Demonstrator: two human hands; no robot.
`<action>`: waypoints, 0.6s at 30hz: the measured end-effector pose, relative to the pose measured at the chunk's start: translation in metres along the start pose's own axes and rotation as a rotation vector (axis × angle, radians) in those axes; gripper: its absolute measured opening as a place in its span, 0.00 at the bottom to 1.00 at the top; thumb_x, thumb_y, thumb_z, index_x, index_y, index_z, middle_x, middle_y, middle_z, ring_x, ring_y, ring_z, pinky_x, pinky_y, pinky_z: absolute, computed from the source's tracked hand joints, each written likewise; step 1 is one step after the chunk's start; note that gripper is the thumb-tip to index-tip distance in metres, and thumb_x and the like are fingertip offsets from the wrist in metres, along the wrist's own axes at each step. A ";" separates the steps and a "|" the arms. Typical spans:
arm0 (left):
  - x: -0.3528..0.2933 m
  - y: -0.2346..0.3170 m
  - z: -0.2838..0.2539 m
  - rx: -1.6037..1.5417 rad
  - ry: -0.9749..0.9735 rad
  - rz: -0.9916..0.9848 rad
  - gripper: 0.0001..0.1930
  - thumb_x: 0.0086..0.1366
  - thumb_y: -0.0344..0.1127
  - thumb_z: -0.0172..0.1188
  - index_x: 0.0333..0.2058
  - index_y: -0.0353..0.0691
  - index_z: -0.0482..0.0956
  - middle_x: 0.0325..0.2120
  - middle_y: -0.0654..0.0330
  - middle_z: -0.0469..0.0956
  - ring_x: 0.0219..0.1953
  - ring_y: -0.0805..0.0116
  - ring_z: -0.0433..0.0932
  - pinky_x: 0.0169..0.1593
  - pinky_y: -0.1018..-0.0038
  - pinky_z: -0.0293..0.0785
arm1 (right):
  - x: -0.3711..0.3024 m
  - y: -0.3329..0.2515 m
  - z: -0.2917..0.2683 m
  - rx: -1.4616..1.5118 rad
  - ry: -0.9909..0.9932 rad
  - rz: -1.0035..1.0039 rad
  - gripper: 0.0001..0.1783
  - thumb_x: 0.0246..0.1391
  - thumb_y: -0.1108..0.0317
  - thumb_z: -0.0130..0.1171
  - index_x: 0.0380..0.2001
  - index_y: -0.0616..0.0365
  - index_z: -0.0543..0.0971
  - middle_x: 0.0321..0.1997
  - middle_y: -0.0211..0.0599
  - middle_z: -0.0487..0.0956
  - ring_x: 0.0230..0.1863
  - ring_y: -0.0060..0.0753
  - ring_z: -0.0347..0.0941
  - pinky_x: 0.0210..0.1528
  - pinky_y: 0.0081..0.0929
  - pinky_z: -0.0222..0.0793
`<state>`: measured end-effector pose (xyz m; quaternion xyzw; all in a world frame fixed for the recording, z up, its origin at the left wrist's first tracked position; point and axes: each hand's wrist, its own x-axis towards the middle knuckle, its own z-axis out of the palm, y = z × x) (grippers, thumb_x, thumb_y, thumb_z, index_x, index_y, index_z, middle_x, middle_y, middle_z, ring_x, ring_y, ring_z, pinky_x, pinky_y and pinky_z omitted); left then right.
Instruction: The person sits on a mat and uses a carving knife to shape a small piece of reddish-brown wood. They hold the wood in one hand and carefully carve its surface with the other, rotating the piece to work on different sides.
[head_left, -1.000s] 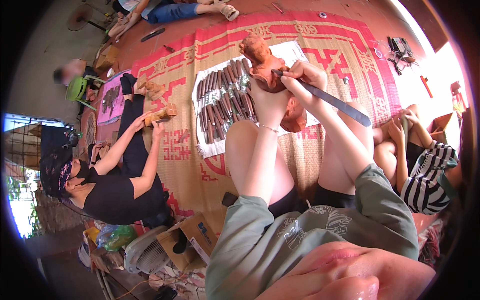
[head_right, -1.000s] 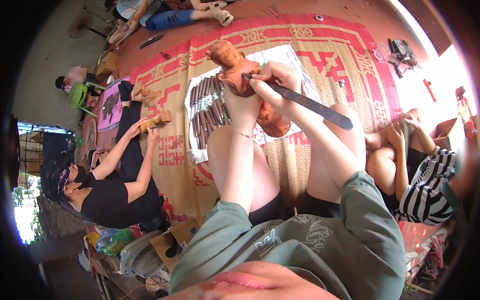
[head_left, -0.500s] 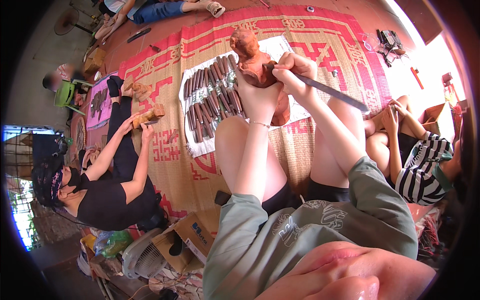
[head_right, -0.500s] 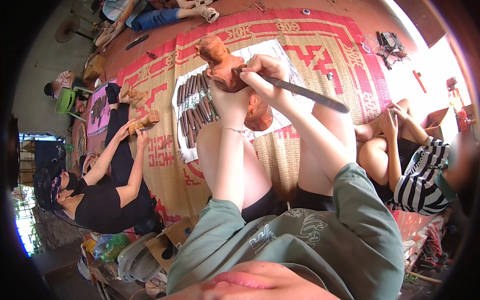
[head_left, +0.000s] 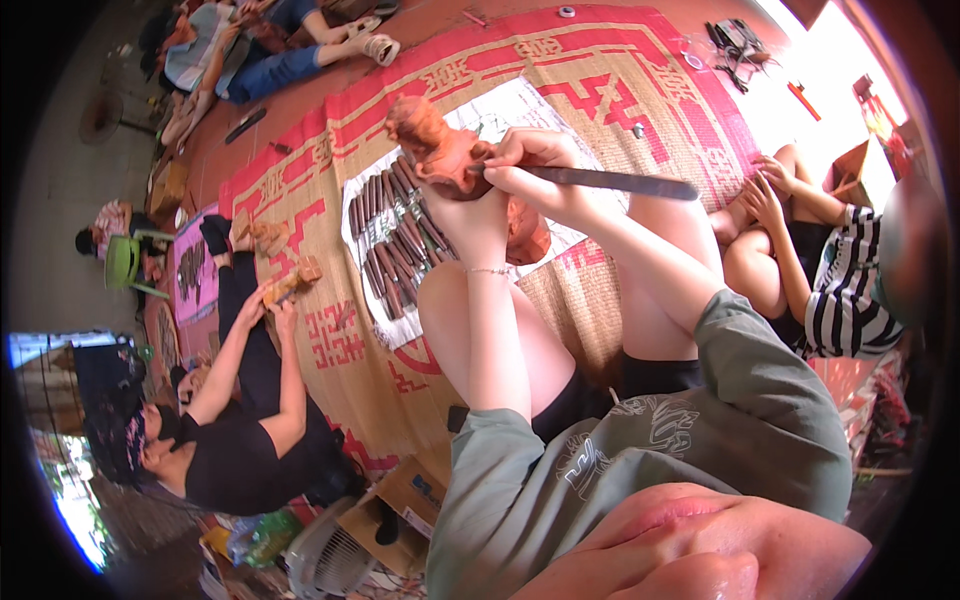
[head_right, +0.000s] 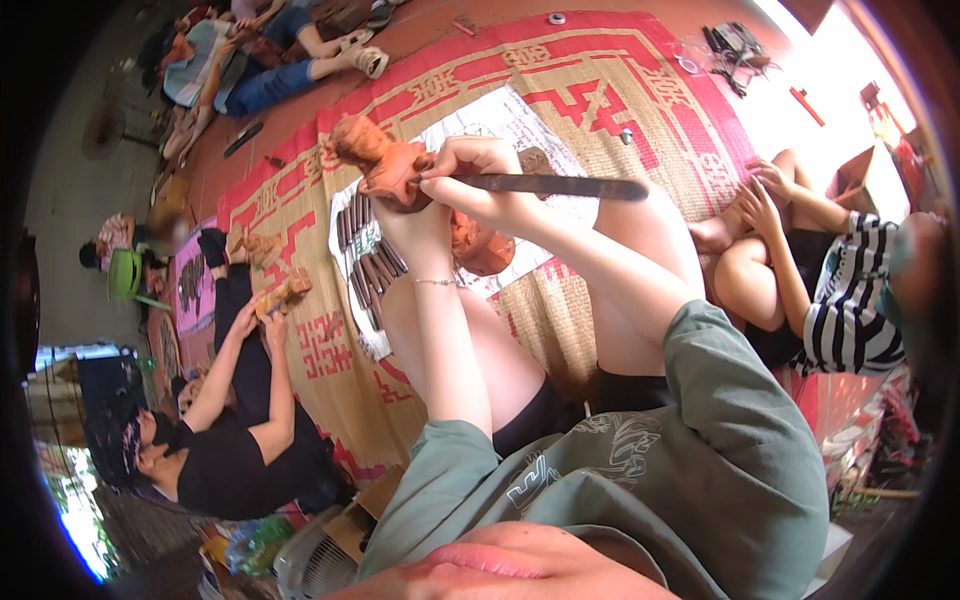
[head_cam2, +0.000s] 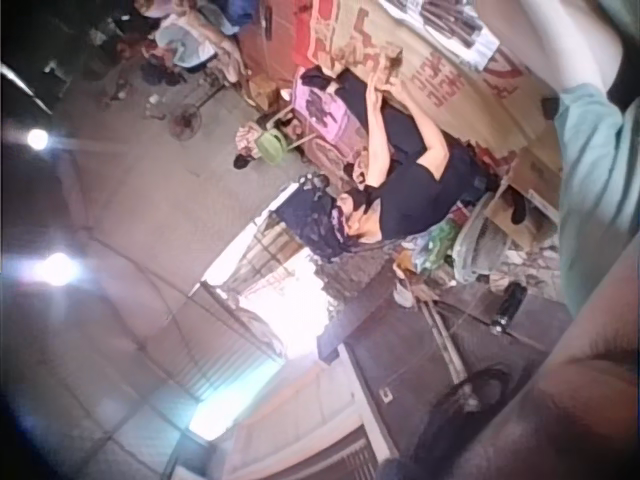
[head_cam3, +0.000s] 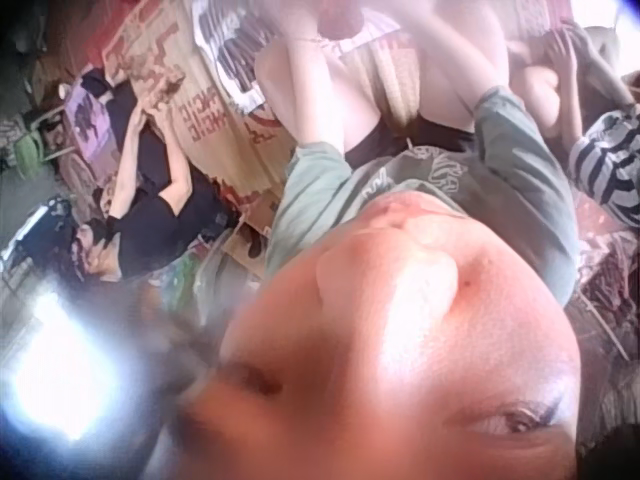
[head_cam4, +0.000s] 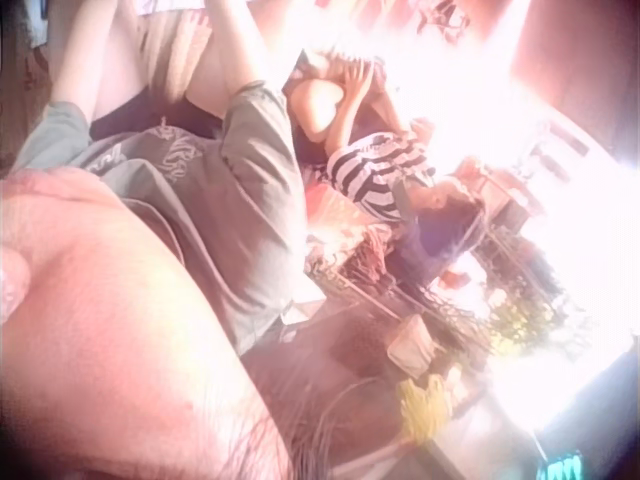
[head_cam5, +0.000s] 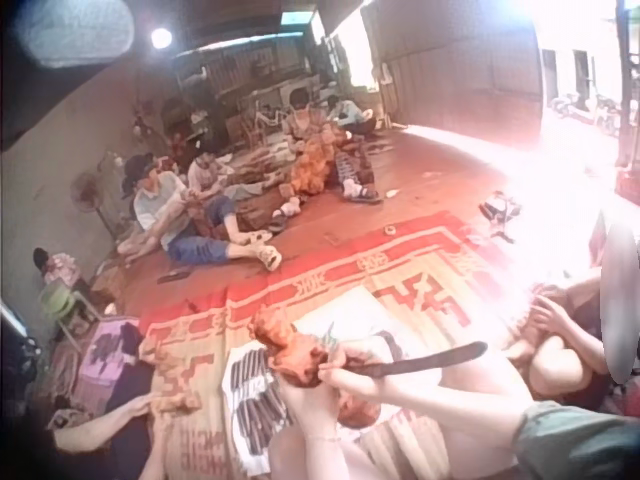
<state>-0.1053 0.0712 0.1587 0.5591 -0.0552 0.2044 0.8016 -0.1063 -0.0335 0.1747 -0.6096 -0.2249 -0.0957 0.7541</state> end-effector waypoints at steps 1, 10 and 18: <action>0.003 -0.011 -0.005 0.132 0.014 0.087 0.35 0.39 0.25 0.71 0.46 0.33 0.61 0.38 0.57 0.71 0.39 0.71 0.73 0.44 0.75 0.72 | 0.003 0.001 0.004 0.079 0.071 -0.055 0.07 0.46 0.73 0.59 0.21 0.64 0.72 0.23 0.29 0.75 0.27 0.11 0.69 0.28 0.14 0.65; 0.001 -0.030 -0.009 0.159 0.044 -0.064 0.28 0.45 0.23 0.67 0.45 0.34 0.63 0.41 0.57 0.71 0.40 0.71 0.73 0.46 0.75 0.71 | 0.001 0.002 -0.014 -0.194 -0.002 -0.064 0.11 0.44 0.70 0.59 0.16 0.62 0.70 0.15 0.28 0.71 0.21 0.11 0.64 0.22 0.17 0.59; -0.033 -0.126 0.001 0.881 -0.230 -0.027 0.28 0.50 0.39 0.65 0.47 0.33 0.66 0.42 0.52 0.72 0.44 0.65 0.73 0.47 0.71 0.69 | -0.003 -0.016 -0.049 -0.267 0.052 -0.237 0.07 0.41 0.71 0.58 0.17 0.63 0.72 0.14 0.33 0.70 0.17 0.23 0.66 0.20 0.24 0.60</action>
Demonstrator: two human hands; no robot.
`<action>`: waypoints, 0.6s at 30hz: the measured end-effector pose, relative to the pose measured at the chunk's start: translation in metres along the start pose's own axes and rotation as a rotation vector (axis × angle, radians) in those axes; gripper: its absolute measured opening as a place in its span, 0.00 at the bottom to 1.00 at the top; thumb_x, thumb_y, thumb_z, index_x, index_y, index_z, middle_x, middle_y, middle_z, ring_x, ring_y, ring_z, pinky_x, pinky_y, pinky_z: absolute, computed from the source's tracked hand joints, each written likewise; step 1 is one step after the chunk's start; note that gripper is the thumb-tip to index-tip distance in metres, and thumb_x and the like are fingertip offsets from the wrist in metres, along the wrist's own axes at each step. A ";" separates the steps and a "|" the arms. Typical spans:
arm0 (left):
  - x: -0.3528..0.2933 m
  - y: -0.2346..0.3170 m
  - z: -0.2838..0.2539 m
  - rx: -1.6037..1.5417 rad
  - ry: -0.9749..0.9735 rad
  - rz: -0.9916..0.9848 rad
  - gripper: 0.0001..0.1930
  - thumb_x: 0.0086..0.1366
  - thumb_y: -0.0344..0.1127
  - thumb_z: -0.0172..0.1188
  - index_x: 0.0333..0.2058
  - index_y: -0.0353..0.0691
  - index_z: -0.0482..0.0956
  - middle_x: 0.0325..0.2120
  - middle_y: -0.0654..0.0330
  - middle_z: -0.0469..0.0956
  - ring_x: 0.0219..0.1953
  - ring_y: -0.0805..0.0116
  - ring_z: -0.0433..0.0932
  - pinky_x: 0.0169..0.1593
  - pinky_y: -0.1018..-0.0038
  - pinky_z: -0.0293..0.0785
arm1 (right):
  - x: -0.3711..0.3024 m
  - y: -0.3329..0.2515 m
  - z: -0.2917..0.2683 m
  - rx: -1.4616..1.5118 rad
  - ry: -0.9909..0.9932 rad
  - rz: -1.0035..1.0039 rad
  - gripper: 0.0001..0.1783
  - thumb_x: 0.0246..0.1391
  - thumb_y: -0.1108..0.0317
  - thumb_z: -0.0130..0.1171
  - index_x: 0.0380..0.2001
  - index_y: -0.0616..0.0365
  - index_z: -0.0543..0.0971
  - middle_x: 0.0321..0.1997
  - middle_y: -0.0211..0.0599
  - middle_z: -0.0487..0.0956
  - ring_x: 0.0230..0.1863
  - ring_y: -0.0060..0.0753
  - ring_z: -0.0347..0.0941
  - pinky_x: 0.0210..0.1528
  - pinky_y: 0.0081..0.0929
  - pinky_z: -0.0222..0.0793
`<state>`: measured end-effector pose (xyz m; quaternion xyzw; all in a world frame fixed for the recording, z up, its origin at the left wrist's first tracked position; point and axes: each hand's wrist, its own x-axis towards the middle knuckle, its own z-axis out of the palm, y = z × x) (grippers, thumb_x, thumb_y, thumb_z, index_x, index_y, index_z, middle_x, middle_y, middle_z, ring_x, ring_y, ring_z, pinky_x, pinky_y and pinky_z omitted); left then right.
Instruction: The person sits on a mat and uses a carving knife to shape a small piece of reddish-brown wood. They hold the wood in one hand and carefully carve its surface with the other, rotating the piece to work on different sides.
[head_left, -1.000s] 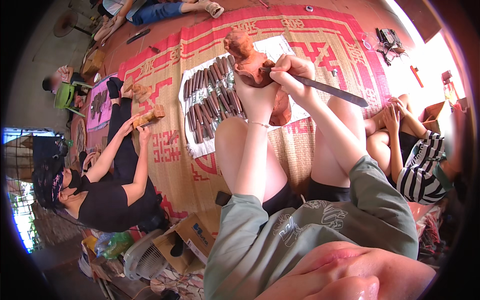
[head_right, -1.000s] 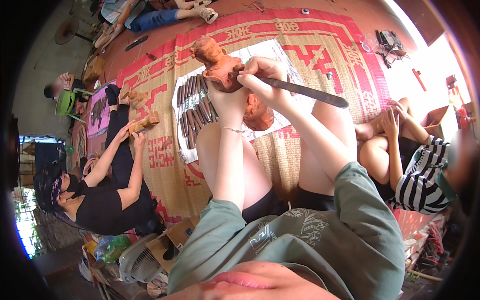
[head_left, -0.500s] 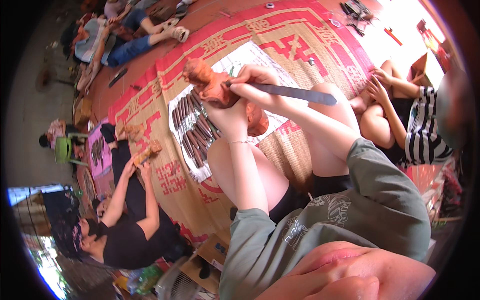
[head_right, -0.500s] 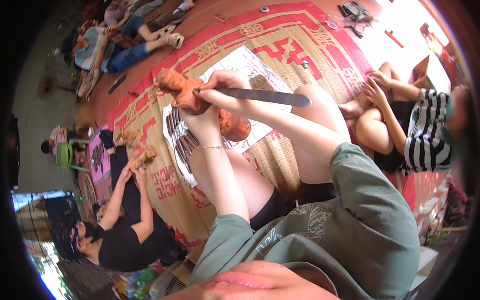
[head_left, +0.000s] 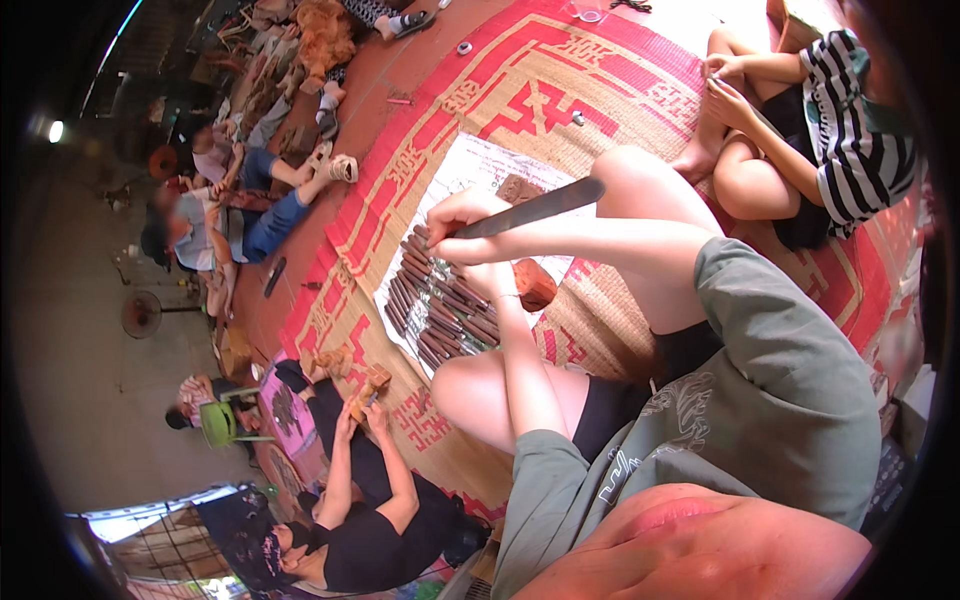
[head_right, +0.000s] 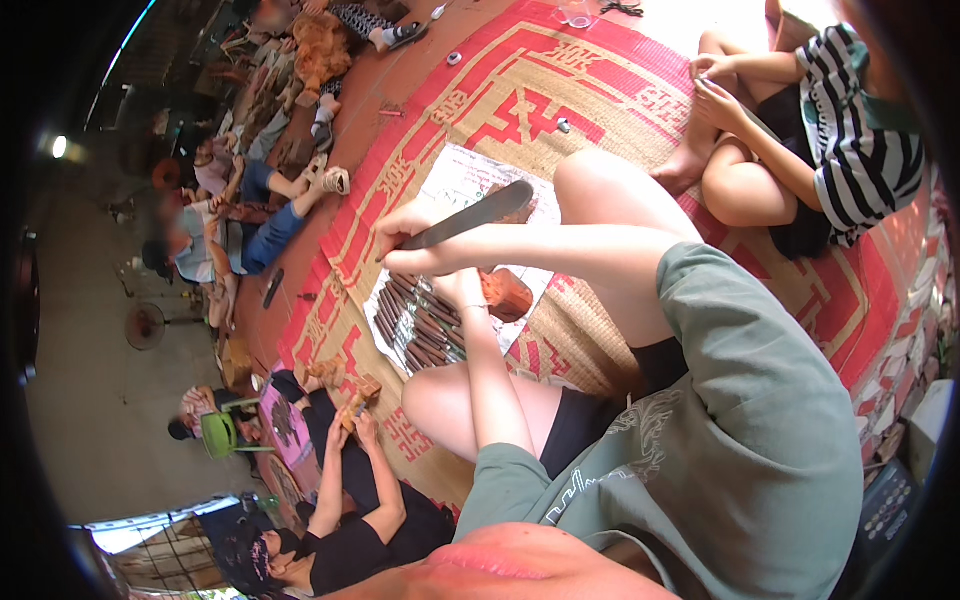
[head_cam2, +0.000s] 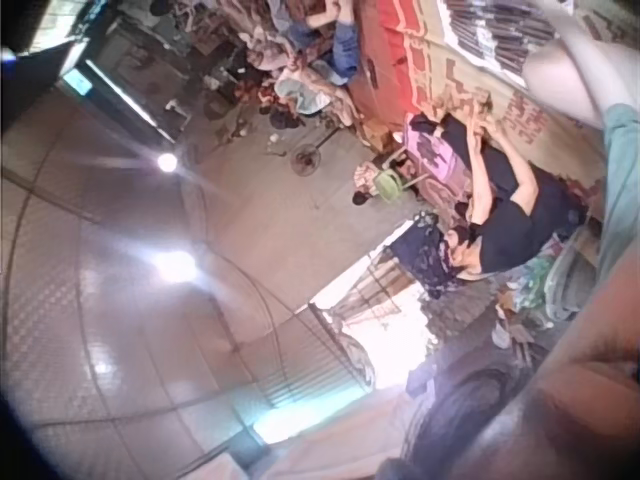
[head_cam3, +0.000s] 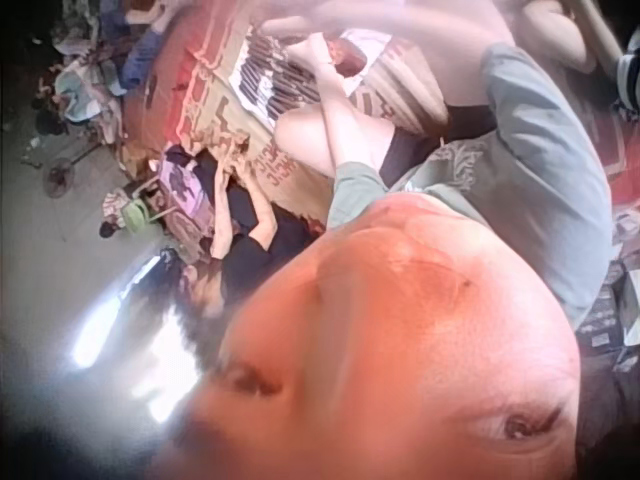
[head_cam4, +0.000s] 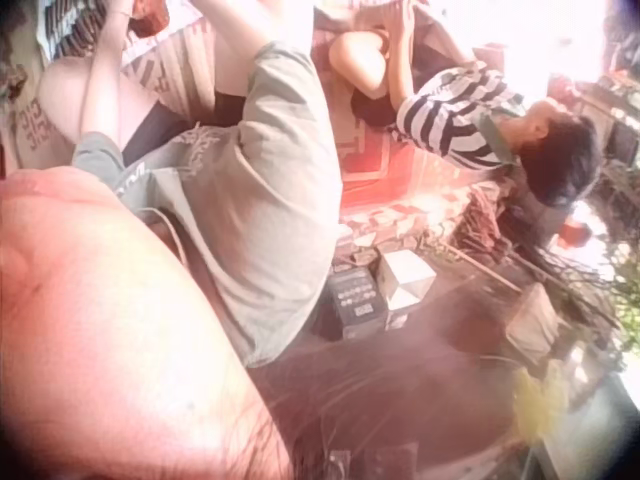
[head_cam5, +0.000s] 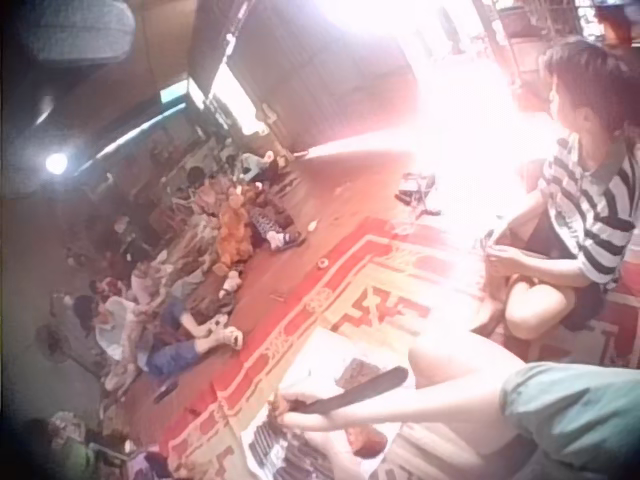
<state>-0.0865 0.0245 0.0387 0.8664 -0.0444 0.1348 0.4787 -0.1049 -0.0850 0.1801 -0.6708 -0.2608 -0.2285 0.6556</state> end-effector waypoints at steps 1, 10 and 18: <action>-0.010 0.012 0.001 -0.182 -0.130 -0.274 0.28 0.50 0.41 0.65 0.47 0.33 0.67 0.43 0.51 0.73 0.46 0.64 0.72 0.48 0.71 0.69 | -0.002 -0.007 -0.004 -0.004 0.028 -0.010 0.07 0.40 0.71 0.58 0.17 0.63 0.72 0.14 0.35 0.70 0.18 0.26 0.67 0.21 0.25 0.61; -0.135 -0.060 0.092 -1.221 -0.054 -0.505 0.12 0.52 0.23 0.60 0.31 0.42 0.66 0.23 0.72 0.62 0.25 0.83 0.59 0.34 0.86 0.61 | -0.010 -0.050 -0.032 0.108 -0.096 -0.136 0.07 0.40 0.70 0.52 0.18 0.63 0.70 0.17 0.39 0.71 0.20 0.37 0.69 0.24 0.30 0.64; -0.168 -0.040 0.079 -0.544 0.050 -0.315 0.21 0.45 0.25 0.64 0.39 0.36 0.67 0.37 0.62 0.71 0.40 0.75 0.70 0.46 0.78 0.67 | -0.016 -0.039 -0.024 -0.045 -0.050 -0.165 0.04 0.36 0.73 0.52 0.16 0.62 0.70 0.19 0.43 0.72 0.26 0.46 0.70 0.28 0.37 0.64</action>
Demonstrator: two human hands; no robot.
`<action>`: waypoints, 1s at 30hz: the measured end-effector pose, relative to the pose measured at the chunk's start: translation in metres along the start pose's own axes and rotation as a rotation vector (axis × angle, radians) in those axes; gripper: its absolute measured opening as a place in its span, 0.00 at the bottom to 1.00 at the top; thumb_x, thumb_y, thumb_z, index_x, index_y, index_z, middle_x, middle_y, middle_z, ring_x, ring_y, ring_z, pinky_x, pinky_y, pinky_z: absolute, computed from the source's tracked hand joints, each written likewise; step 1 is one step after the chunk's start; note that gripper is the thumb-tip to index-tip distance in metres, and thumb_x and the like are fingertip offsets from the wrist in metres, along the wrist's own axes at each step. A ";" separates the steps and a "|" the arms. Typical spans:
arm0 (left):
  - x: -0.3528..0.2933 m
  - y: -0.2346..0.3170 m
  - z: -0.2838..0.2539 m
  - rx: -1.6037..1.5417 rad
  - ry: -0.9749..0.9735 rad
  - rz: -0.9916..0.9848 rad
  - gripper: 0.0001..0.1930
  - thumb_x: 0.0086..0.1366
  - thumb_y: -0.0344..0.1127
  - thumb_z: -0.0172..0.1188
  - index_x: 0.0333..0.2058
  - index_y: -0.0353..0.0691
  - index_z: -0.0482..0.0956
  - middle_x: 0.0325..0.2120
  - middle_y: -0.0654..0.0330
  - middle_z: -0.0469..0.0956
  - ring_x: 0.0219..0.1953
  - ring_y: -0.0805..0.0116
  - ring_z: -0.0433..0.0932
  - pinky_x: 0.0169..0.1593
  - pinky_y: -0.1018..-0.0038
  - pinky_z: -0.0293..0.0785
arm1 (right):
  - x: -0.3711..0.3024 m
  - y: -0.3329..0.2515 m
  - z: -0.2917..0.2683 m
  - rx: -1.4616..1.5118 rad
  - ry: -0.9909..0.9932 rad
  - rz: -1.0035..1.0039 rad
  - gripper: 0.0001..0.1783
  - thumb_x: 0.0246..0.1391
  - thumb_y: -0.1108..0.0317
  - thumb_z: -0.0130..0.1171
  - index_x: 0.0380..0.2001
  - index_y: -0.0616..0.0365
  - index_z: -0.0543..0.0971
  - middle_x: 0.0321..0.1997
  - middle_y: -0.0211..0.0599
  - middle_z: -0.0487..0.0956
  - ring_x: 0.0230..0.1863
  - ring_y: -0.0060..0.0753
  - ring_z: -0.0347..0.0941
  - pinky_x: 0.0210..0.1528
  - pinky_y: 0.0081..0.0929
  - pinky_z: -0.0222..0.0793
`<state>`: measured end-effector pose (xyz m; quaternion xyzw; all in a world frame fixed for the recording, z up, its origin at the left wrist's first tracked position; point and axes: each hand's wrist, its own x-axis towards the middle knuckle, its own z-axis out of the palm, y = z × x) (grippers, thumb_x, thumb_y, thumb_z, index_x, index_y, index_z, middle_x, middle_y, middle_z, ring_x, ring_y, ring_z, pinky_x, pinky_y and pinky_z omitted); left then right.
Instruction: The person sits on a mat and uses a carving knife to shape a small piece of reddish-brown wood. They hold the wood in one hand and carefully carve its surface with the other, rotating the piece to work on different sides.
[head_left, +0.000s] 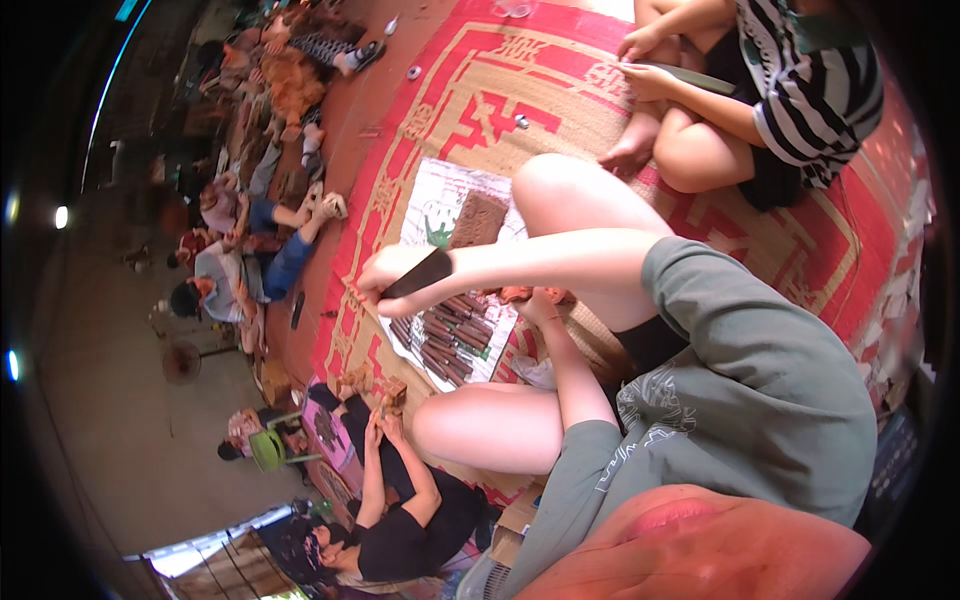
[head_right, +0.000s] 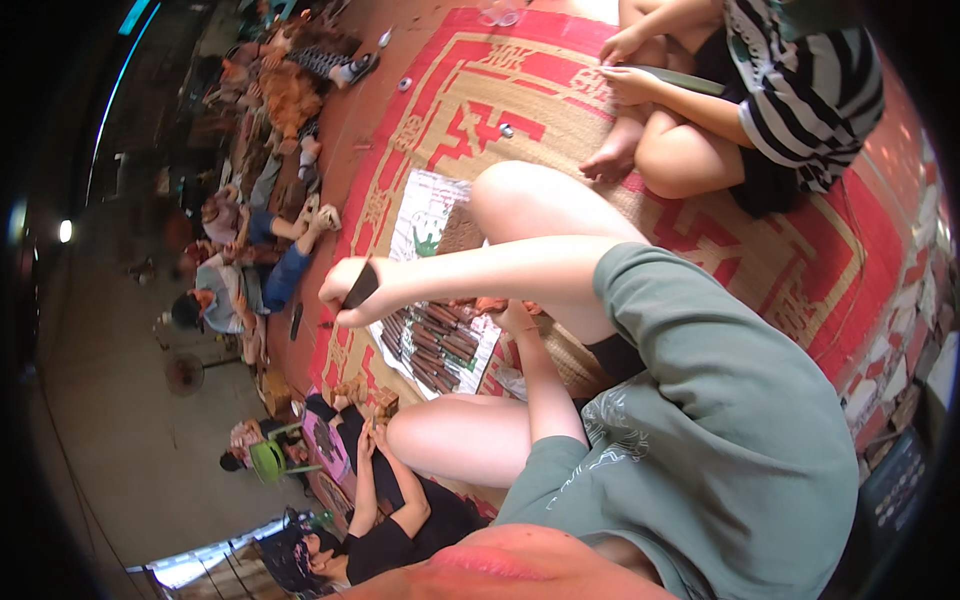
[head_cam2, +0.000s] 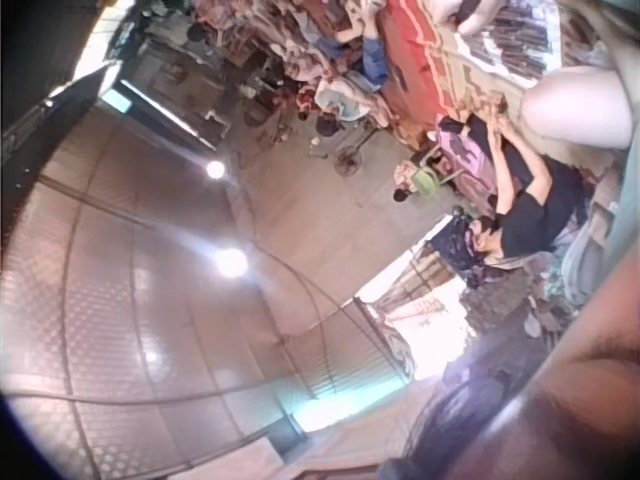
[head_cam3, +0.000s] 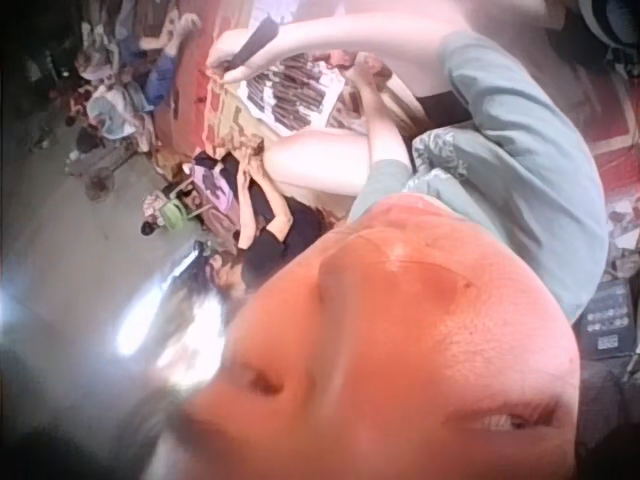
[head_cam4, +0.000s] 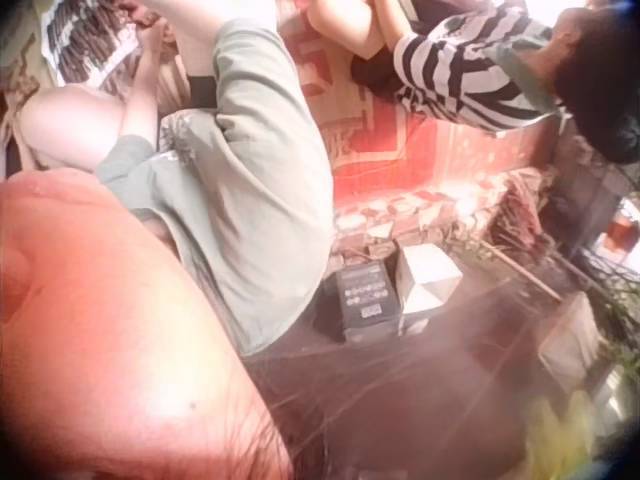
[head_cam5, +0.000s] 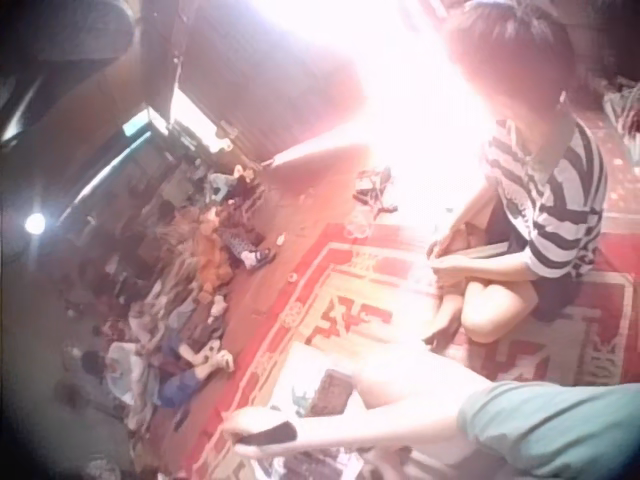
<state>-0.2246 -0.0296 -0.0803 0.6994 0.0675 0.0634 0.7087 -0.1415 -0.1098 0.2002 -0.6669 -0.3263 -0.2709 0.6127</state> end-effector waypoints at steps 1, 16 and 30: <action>-0.004 0.000 0.010 -0.033 -0.002 -0.013 0.22 0.45 0.25 0.64 0.39 0.36 0.67 0.38 0.62 0.71 0.40 0.75 0.70 0.47 0.77 0.67 | -0.004 0.002 -0.001 0.006 -0.010 0.037 0.05 0.35 0.72 0.52 0.16 0.62 0.69 0.20 0.44 0.72 0.26 0.46 0.70 0.29 0.38 0.65; 0.003 0.001 -0.007 -0.194 0.025 -0.054 0.36 0.37 0.23 0.68 0.48 0.35 0.60 0.46 0.56 0.66 0.48 0.67 0.67 0.54 0.71 0.63 | -0.009 -0.045 -0.012 -0.089 -0.207 -0.079 0.04 0.37 0.78 0.49 0.22 0.62 0.69 0.19 0.44 0.71 0.24 0.46 0.68 0.28 0.38 0.62; 0.014 -0.018 -0.012 -0.109 0.056 0.104 0.51 0.28 0.21 0.73 0.55 0.38 0.54 0.54 0.56 0.60 0.54 0.65 0.63 0.59 0.66 0.62 | -0.145 0.016 0.020 0.272 0.571 0.650 0.06 0.42 0.70 0.56 0.22 0.60 0.72 0.18 0.27 0.71 0.20 0.18 0.67 0.20 0.21 0.62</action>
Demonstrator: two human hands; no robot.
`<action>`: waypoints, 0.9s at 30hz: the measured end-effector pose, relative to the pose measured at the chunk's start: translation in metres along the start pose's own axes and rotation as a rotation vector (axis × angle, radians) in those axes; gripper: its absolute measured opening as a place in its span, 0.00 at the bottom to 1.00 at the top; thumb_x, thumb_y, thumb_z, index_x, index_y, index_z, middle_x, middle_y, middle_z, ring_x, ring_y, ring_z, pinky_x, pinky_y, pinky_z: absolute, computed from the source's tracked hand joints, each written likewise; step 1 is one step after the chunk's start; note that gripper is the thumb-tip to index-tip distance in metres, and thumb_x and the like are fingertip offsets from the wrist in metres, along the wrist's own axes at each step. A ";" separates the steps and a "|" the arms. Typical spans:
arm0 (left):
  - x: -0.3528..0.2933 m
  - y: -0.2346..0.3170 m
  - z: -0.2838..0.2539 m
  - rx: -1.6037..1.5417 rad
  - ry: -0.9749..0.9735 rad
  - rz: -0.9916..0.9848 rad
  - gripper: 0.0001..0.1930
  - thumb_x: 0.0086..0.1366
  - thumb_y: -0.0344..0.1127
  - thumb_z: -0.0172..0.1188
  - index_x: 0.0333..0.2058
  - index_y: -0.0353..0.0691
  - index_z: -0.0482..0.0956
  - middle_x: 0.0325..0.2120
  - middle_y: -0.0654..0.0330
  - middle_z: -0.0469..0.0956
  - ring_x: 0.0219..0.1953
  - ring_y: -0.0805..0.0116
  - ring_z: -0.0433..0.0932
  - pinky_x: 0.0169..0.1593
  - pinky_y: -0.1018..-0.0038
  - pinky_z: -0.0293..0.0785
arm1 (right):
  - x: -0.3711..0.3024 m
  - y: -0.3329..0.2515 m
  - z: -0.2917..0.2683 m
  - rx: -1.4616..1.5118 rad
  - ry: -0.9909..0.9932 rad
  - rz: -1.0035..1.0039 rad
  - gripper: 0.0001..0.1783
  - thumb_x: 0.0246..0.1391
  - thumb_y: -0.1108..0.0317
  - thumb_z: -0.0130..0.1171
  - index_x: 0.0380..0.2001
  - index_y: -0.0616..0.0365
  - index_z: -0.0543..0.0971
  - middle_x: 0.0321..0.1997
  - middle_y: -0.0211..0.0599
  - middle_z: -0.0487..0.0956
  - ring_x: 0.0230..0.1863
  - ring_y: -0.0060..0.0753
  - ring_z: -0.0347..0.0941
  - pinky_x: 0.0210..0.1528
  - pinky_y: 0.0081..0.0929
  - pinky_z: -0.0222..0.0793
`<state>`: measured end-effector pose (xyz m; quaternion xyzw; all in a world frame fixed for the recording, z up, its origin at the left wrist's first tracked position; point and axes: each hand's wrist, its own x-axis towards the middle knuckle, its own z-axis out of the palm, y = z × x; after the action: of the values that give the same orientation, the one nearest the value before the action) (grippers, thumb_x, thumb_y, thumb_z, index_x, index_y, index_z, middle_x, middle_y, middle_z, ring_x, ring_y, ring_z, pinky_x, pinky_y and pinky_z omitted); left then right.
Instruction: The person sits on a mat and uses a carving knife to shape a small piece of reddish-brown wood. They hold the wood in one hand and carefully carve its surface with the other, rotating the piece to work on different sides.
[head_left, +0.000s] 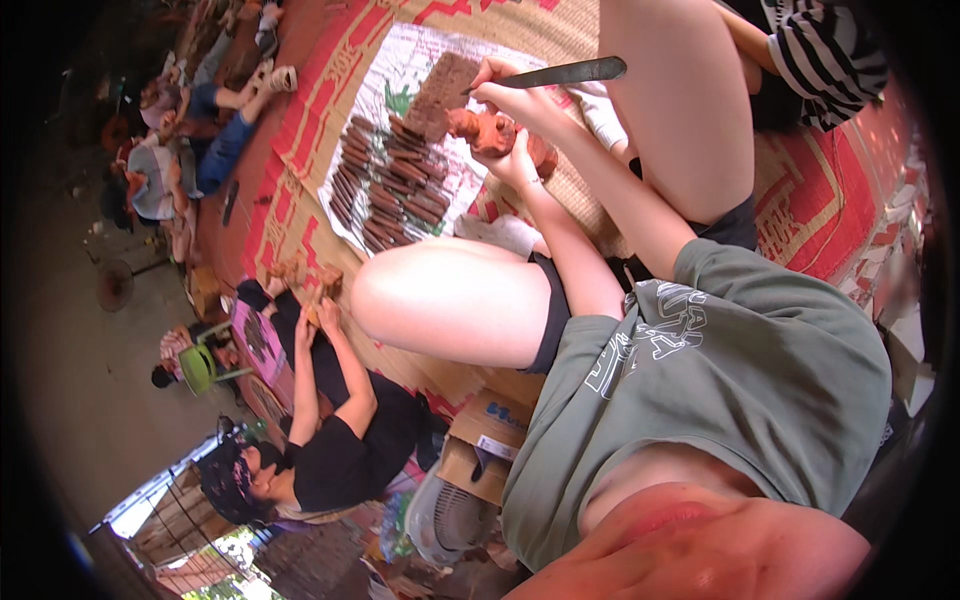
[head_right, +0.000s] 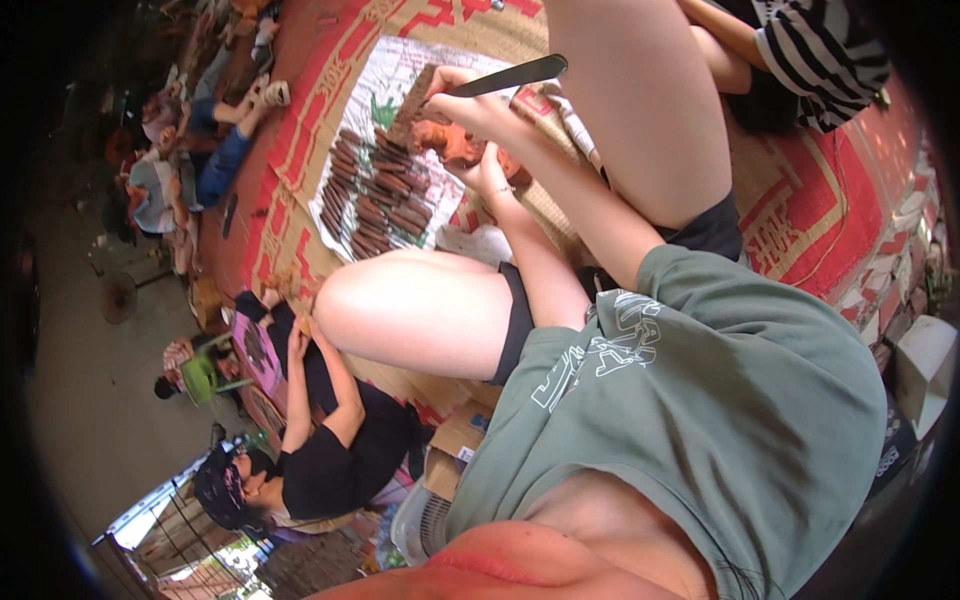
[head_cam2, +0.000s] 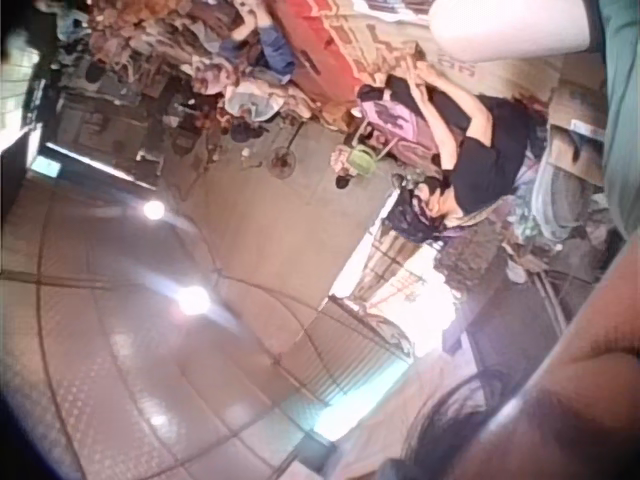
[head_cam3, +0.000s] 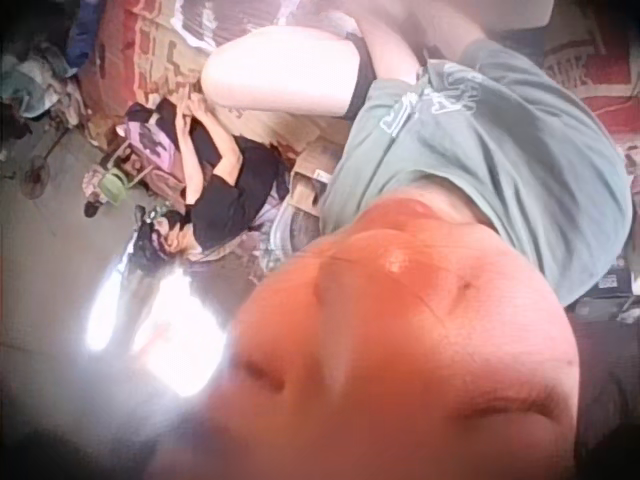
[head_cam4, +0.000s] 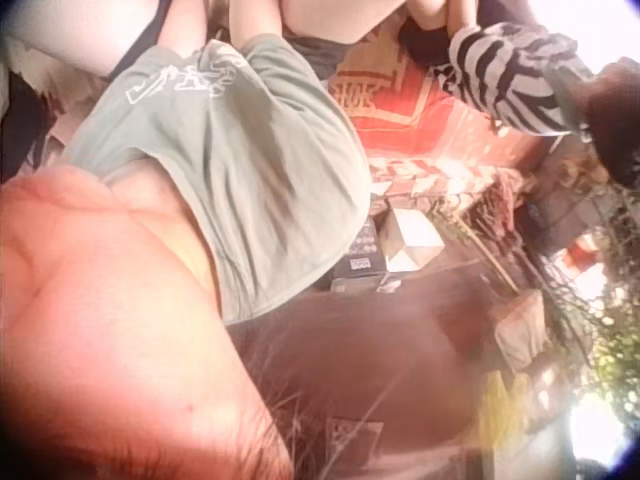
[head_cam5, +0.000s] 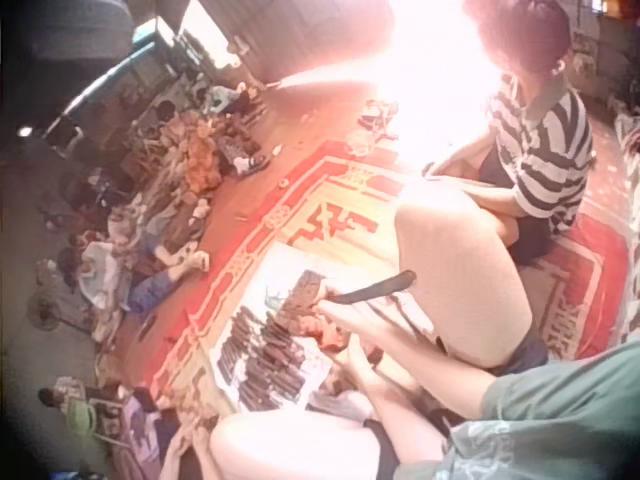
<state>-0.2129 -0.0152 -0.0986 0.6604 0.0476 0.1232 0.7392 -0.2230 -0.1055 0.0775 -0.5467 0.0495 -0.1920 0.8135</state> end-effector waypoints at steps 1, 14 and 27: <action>-0.005 0.011 0.005 -0.027 0.014 -0.047 0.51 0.29 0.20 0.72 0.55 0.38 0.53 0.54 0.55 0.60 0.54 0.64 0.63 0.59 0.66 0.60 | -0.001 0.019 -0.010 -0.286 0.015 -0.058 0.06 0.43 0.70 0.54 0.22 0.61 0.71 0.18 0.28 0.70 0.21 0.19 0.66 0.22 0.21 0.62; 0.019 0.005 -0.048 0.186 0.043 0.050 0.29 0.46 0.24 0.63 0.49 0.34 0.64 0.44 0.55 0.72 0.46 0.65 0.72 0.49 0.71 0.69 | -0.003 0.093 -0.005 -0.233 -0.231 0.338 0.08 0.43 0.70 0.59 0.27 0.61 0.72 0.19 0.28 0.73 0.22 0.19 0.71 0.23 0.19 0.67; 0.039 0.107 -0.030 0.850 0.059 -0.088 0.21 0.49 0.31 0.59 0.43 0.33 0.68 0.41 0.51 0.73 0.43 0.60 0.73 0.47 0.68 0.69 | 0.003 0.124 -0.006 0.023 -0.310 0.471 0.04 0.43 0.71 0.59 0.24 0.57 0.74 0.23 0.26 0.76 0.22 0.14 0.69 0.24 0.13 0.64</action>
<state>-0.1946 0.0339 0.0068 0.8997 0.1434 0.0798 0.4044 -0.1898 -0.0712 -0.0374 -0.5336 0.0479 0.0875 0.8399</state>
